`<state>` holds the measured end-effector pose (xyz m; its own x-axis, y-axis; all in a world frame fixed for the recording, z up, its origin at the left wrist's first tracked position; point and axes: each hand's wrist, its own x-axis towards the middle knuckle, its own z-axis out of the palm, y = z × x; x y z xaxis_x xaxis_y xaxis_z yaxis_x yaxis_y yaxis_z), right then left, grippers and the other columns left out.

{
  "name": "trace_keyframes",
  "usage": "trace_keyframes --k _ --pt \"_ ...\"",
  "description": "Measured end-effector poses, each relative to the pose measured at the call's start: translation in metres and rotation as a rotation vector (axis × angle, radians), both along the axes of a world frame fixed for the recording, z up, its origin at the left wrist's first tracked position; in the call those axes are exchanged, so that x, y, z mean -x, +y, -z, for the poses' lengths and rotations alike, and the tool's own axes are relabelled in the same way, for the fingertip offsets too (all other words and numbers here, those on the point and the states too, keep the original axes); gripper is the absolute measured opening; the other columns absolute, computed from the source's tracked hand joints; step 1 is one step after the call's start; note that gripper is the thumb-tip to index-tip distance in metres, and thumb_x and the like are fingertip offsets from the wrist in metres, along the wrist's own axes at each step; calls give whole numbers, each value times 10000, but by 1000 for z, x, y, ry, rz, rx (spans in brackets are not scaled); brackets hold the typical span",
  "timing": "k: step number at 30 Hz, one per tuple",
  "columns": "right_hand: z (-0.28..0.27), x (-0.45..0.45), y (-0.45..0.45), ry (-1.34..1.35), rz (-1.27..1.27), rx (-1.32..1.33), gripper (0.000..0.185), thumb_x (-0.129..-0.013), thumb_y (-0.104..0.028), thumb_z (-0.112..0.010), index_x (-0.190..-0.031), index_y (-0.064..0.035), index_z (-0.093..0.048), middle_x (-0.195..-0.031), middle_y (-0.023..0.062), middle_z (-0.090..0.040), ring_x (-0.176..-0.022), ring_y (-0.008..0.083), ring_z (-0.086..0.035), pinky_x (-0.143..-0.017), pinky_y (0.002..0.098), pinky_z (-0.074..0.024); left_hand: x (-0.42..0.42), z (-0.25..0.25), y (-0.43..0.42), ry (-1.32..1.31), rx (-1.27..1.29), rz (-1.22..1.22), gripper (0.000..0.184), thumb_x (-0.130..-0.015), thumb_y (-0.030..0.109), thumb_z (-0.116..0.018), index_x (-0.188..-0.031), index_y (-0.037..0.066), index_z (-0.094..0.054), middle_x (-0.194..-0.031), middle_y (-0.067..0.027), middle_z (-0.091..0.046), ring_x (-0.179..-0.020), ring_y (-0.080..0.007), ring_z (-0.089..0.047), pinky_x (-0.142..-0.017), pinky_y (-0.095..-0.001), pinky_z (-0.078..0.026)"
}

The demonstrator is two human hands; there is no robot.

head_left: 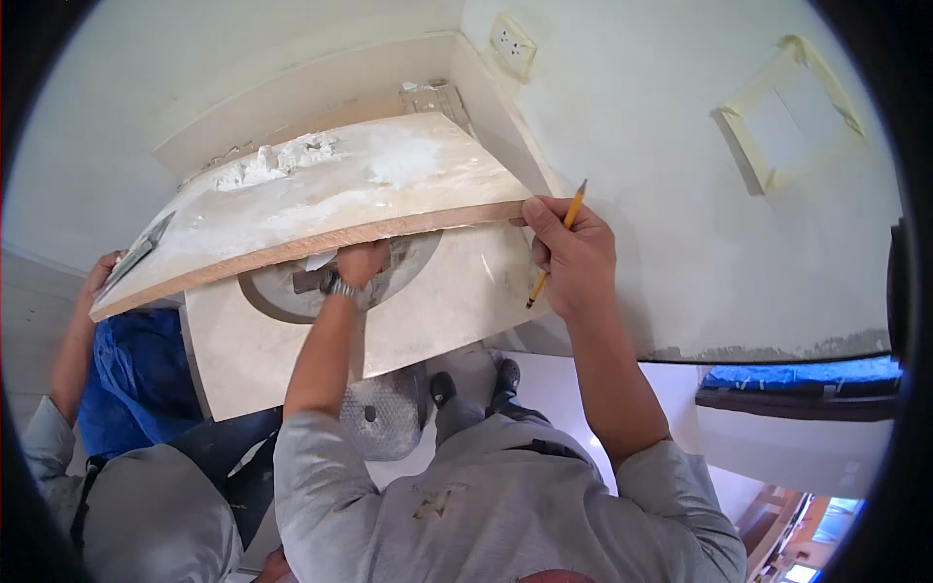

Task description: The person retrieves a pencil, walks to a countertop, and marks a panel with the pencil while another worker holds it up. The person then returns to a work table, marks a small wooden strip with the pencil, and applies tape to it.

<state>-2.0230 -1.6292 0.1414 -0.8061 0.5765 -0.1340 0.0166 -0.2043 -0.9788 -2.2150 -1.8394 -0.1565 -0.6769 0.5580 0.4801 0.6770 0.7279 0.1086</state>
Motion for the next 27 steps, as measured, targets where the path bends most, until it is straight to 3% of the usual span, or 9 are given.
trace_keyframes --k 2,5,8,14,16,19,20,24,27 --pt "-2 -1 1 -46 -30 20 180 -899 -154 -685 -956 14 -659 -801 86 -680 -502 55 -429 -442 195 -319 -61 -97 -13 -565 -604 93 214 -928 192 -577 -1034 41 -687 -974 -147 -692 -912 -237 -661 -810 -351 -501" --pt "3 -13 1 -115 -58 74 178 -903 -160 -672 -963 7 -671 -808 72 -680 -509 53 -444 -451 198 -332 -144 -161 -38 -645 -782 -28 187 -895 175 -640 -920 -9 -655 -825 -120 -669 -765 -186 -628 -733 -317 -498" --pt "5 -22 -1 -239 -99 50 180 -902 -156 -649 -992 -3 -675 -821 40 -666 -538 50 -474 -473 214 -371 -226 -177 -70 -1058 -749 -88 144 -889 137 -628 -893 -4 -657 -803 -121 -656 -734 -165 -600 -708 -298 -489" --pt "38 -20 -16 -266 -241 52 220 -895 -242 -671 -958 -33 -648 -744 -19 -565 -595 71 -500 -509 249 -425 -270 -186 -84 -846 -466 223 133 -873 99 -611 -946 -9 -638 -872 -173 -653 -786 -311 -618 -729 -389 -487" --pt "55 -6 -25 -281 -185 129 270 -851 -279 -696 -907 -21 -642 -694 20 -561 -582 92 -518 -498 271 -432 -253 -198 -80 -741 -336 369 143 -888 104 -599 -975 -1 -644 -835 -175 -629 -741 -323 -582 -699 -404 -473" --pt "95 -29 -27 -286 -279 -72 310 -824 -310 -687 -823 -7 -624 -651 71 -581 -591 121 -559 -518 325 -453 -262 -208 -69 -526 -169 479 164 -911 113 -581 -1018 11 -652 -780 -177 -593 -675 -340 -527 -653 -427 -453" --pt "91 -41 -21 -284 -298 -181 325 -816 -318 -684 -806 0 -619 -642 87 -589 -593 144 -577 -533 347 -462 -279 -232 -50 -586 -280 425 176 -902 101 -586 -1033 -7 -632 -820 -217 -599 -711 -388 -537 -671 -444 -448" --pt "52 -125 18 -224 -461 -387 333 -820 -327 -675 -830 2 -627 -686 112 -630 -635 214 -614 -594 375 -477 -299 -249 -6 -683 -201 466 206 -921 130 -581 -1094 34 -641 -935 -257 -626 -828 -368 -600 -734 -444 -473" --pt "60 -211 67 -156 -390 -486 335 -834 -332 -682 -891 -3 -650 -799 123 -669 -749 229 -644 -669 359 -489 -332 -241 59 -626 -265 621 140 -864 77 -605 -962 -20 -627 -914 -186 -659 -813 -326 -629 -746 -387 -492"
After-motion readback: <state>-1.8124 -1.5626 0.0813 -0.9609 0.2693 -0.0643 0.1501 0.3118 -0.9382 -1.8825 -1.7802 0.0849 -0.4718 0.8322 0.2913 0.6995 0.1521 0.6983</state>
